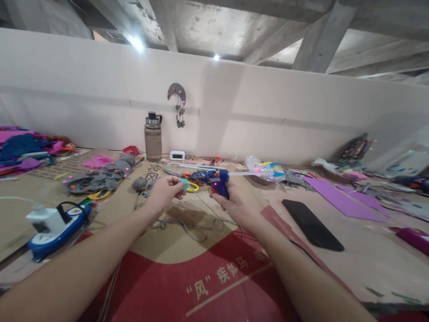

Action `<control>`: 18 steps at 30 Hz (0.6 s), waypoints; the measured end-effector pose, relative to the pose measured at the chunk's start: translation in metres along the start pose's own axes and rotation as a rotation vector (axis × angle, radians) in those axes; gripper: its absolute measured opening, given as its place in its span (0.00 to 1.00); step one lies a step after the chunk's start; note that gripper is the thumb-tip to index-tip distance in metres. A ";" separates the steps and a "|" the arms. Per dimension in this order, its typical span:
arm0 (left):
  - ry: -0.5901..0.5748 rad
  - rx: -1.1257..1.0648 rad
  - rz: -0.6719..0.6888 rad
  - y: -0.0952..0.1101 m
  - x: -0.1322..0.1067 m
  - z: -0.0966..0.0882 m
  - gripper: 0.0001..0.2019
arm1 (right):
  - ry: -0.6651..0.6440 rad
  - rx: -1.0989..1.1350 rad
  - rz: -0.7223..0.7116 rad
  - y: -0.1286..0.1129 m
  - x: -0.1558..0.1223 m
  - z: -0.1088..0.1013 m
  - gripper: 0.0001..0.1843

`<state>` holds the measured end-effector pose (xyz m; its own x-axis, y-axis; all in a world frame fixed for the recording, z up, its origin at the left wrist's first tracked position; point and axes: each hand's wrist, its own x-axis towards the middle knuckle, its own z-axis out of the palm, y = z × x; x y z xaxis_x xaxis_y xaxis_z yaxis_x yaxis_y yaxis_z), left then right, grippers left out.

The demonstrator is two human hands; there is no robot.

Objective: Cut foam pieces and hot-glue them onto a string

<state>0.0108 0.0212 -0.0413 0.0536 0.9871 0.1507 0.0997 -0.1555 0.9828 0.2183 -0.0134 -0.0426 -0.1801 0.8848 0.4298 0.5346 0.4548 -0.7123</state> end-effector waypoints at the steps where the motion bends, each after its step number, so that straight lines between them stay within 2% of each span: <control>1: 0.003 0.000 -0.003 0.000 0.000 0.000 0.09 | -0.001 -0.012 -0.002 0.000 0.000 0.000 0.10; 9: -0.003 -0.001 0.001 0.001 0.000 0.001 0.09 | -0.012 -0.046 -0.034 0.001 -0.001 0.003 0.17; 18: -0.008 0.010 0.013 -0.003 0.001 0.000 0.09 | 0.000 -0.021 0.009 0.001 0.000 0.003 0.14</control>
<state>0.0105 0.0224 -0.0438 0.0634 0.9847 0.1622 0.1088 -0.1684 0.9797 0.2162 -0.0129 -0.0447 -0.1749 0.8888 0.4236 0.5536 0.4446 -0.7041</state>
